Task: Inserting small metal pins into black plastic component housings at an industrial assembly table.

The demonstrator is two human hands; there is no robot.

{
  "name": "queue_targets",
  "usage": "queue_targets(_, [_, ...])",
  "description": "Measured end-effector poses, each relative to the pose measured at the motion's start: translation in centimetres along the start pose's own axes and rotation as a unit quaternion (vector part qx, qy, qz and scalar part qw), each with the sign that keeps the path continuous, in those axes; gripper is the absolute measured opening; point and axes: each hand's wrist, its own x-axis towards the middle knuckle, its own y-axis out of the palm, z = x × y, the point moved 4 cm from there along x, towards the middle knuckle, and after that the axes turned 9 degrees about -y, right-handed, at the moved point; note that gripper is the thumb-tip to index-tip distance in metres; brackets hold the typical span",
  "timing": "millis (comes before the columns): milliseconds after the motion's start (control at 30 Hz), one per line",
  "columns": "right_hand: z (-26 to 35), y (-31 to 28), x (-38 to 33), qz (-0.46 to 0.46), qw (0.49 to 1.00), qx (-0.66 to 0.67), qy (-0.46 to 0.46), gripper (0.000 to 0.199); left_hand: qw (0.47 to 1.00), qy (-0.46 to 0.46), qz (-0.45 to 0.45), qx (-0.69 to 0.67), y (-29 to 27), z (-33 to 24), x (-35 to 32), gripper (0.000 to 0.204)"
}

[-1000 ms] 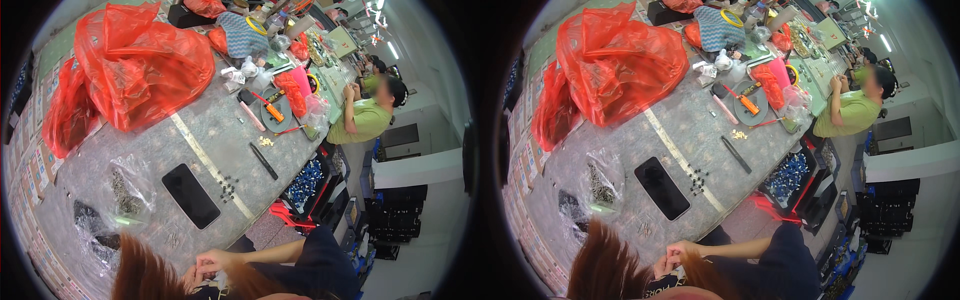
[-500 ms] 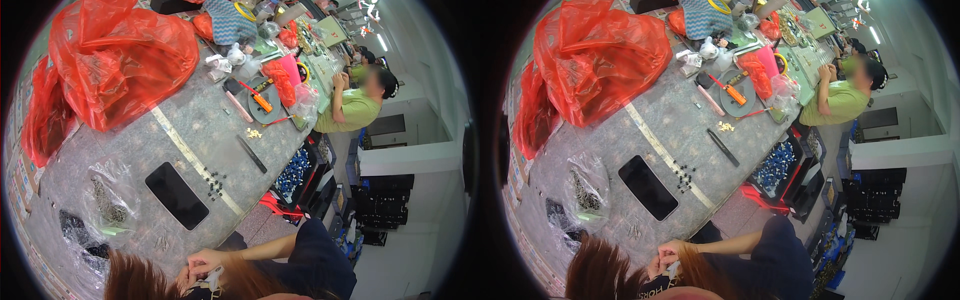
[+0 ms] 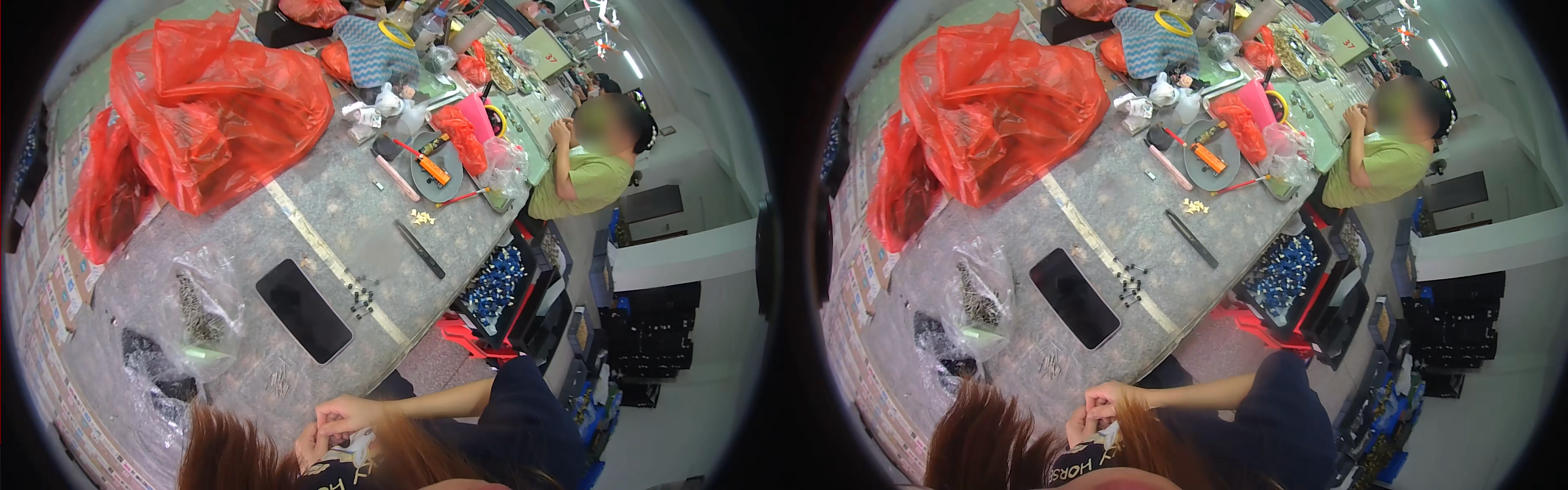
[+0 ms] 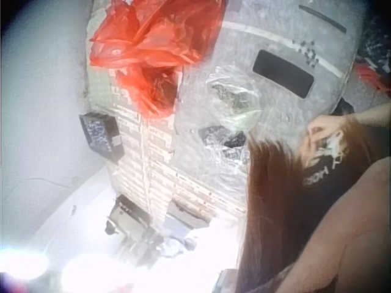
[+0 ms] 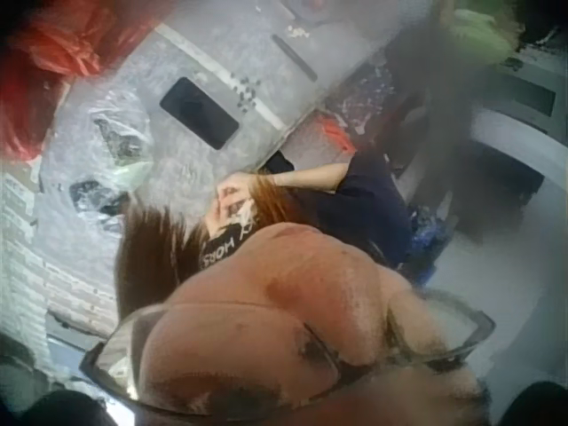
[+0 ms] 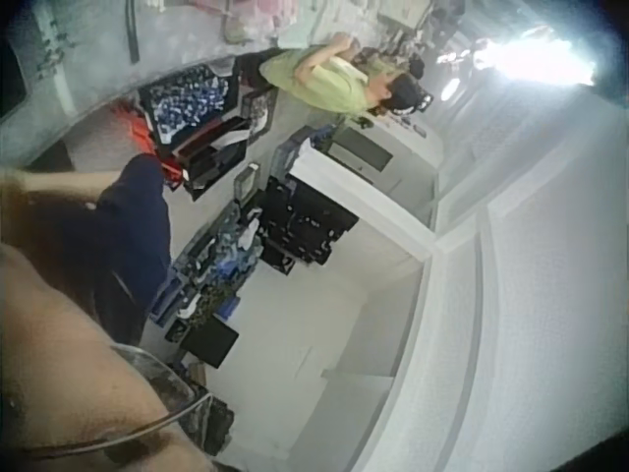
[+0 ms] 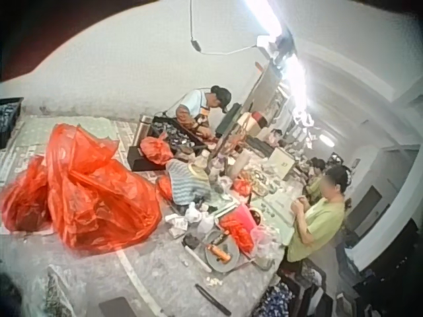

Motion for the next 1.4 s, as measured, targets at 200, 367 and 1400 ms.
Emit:
queue_targets(200, [0.2, 0.0, -0.4, 0.023, 0.999, -0.033, 0.015, 0.020, 0.999, -0.026, 0.005, 0.032, 0.3, -0.8, -0.4, 0.022])
queue_targets(367, [1.7, 0.6, -1.1, 0.016, 0.990, -0.136, -0.040, 0.020, 0.995, 0.016, 0.049, -0.087, 0.4, -0.8, -1.0, 0.018])
queue_targets(1400, [5.0, 1.0, -3.7, -0.132, 0.958, 0.077, -0.243, 0.021, 0.940, 0.290, -0.083, -0.157, 1.4, -6.3, -6.4, 0.021])
